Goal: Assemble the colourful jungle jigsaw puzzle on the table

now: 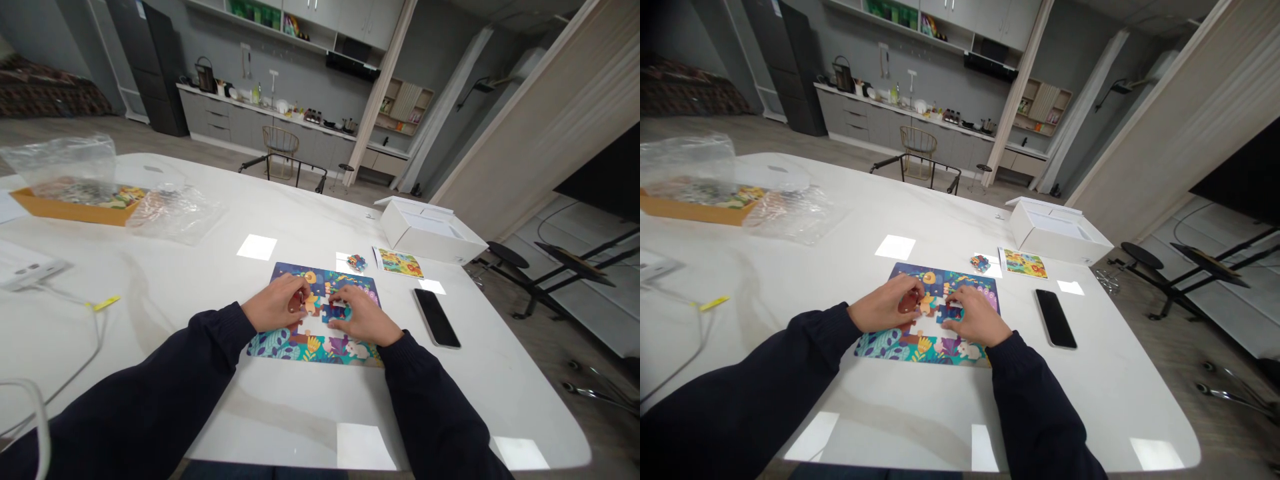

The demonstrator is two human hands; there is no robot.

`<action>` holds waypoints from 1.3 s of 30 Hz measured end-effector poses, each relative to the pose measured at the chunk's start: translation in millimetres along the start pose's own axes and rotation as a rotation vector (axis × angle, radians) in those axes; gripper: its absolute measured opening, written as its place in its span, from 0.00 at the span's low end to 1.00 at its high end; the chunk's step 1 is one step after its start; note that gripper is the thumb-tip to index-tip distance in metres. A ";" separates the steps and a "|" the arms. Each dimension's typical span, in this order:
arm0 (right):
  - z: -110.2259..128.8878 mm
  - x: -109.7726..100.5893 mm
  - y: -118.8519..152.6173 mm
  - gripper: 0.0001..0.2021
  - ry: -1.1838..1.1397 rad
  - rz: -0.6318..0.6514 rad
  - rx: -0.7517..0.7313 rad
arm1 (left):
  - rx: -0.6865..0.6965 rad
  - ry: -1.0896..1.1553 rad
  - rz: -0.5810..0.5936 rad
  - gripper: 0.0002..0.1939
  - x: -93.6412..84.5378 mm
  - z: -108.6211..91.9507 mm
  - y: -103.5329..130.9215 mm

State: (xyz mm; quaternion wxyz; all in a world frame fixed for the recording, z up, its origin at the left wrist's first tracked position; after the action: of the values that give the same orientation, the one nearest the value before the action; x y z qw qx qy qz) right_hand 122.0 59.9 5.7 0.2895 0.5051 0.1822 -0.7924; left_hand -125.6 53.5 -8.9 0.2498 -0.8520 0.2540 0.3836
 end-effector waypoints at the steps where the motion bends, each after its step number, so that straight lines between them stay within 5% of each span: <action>1: -0.1 0.6 -0.2 0.23 -0.004 0.001 -0.001 | 0.010 0.007 0.015 0.14 0.1 -1.0 -0.1; 13: 2.3 1.1 0.3 0.21 -0.078 0.026 -0.012 | 0.056 -0.058 0.120 0.10 5.1 -9.1 -0.1; 20: 1.1 1.7 0.2 0.21 -0.101 0.024 -0.026 | 0.011 -0.052 0.095 0.20 1.7 -13.0 1.6; 39: -0.2 0.0 1.3 0.20 -0.079 0.017 -0.029 | -0.006 -0.059 0.228 0.09 -8.5 -17.3 4.3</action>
State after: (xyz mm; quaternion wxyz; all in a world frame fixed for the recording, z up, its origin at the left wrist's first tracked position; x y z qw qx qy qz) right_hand 123.0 58.9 5.7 0.3105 0.4707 0.1775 -0.8065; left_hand -124.1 41.7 6.8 0.2094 -0.8068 0.3406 0.4350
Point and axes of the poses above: each hand's wrist, its own y-axis away from the middle knuckle, its own x-axis out of the palm, z = x × y, the point moved 2 cm from there along -y, towards the middle knuckle, and after that the axes turned 8 degrees about z, right-handed, at the moved point
